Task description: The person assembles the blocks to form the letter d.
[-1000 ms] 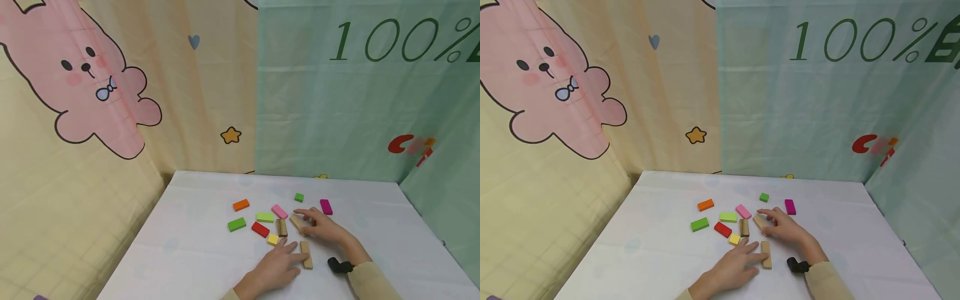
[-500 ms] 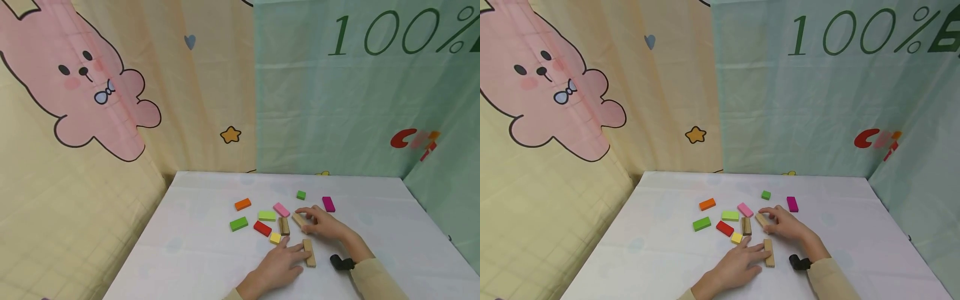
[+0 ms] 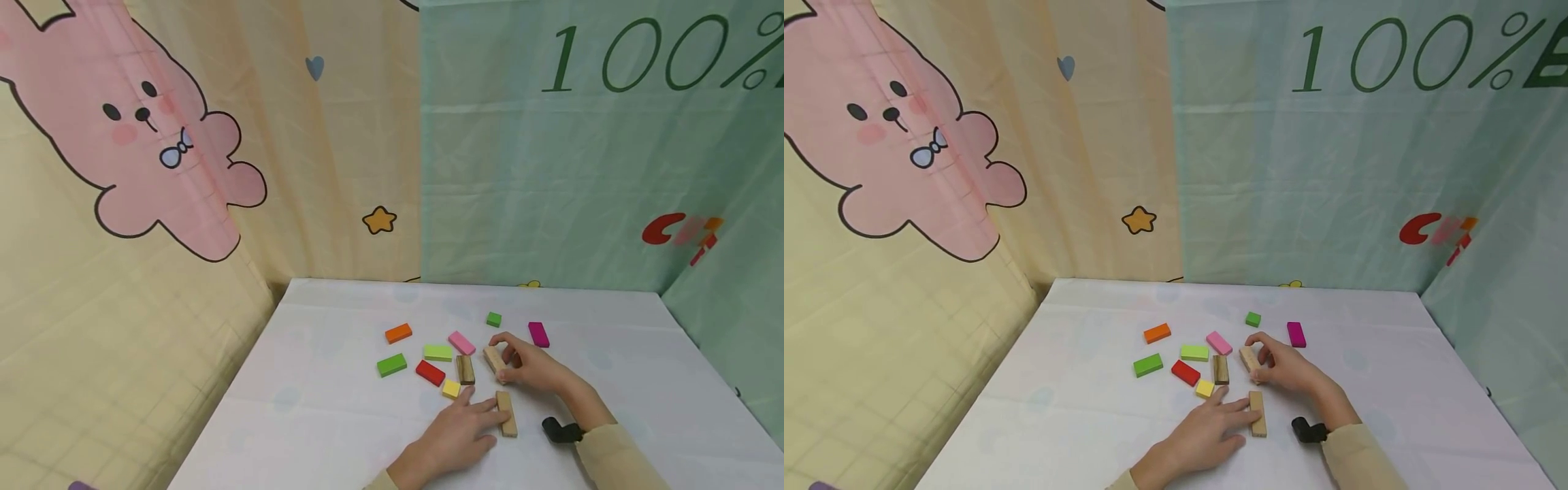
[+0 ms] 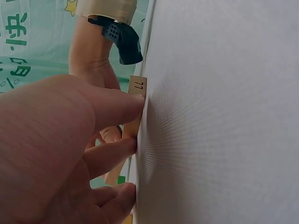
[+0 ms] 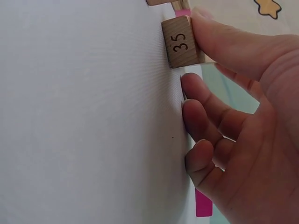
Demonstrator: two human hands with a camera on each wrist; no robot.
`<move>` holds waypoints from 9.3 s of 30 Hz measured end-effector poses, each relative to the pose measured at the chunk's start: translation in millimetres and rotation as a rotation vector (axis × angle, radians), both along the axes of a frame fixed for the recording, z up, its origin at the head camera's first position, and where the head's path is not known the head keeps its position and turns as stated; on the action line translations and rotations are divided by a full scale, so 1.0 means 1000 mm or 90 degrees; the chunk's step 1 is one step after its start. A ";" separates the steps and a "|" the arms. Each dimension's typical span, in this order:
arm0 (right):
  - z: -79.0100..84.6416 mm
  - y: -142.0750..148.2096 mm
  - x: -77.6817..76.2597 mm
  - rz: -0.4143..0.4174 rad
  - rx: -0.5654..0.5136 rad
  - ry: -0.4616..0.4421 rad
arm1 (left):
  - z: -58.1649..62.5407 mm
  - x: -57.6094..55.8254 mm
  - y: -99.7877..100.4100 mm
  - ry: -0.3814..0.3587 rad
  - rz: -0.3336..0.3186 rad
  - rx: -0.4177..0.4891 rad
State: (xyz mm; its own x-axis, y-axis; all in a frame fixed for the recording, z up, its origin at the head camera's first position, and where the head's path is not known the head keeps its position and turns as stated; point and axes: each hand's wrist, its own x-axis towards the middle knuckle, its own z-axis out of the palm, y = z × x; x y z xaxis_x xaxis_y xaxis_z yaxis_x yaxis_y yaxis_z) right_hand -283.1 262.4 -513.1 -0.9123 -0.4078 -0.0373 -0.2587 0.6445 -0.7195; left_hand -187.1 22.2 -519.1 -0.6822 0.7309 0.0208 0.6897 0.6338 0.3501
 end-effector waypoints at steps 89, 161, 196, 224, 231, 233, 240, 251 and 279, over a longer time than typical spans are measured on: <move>0.007 -0.001 0.009 0.014 -0.053 -0.027 | -0.003 0.001 0.003 -0.010 0.021 -0.018; 0.022 0.046 0.004 -0.213 0.076 0.141 | -0.006 0.000 0.004 -0.031 -0.002 -0.059; 0.009 0.082 -0.031 -0.123 0.124 0.037 | -0.009 0.001 0.005 -0.029 -0.007 -0.084; 0.001 0.072 -0.021 -0.167 0.054 0.102 | -0.009 0.003 0.000 -0.027 -0.008 -0.078; -0.001 0.072 -0.018 -0.192 0.044 0.132 | -0.009 0.002 0.003 -0.031 -0.005 -0.083; -0.001 0.072 -0.016 -0.196 0.040 0.133 | -0.010 0.001 0.003 -0.032 -0.004 -0.084; 0.001 0.066 -0.012 -0.204 0.009 0.136 | -0.008 0.002 0.004 -0.026 -0.008 -0.079; 0.002 0.053 -0.011 -0.225 -0.011 0.107 | -0.009 0.003 0.003 -0.030 -0.002 -0.080; 0.003 0.019 -0.022 -0.194 -0.128 0.051 | -0.008 0.002 0.004 -0.038 0.001 -0.072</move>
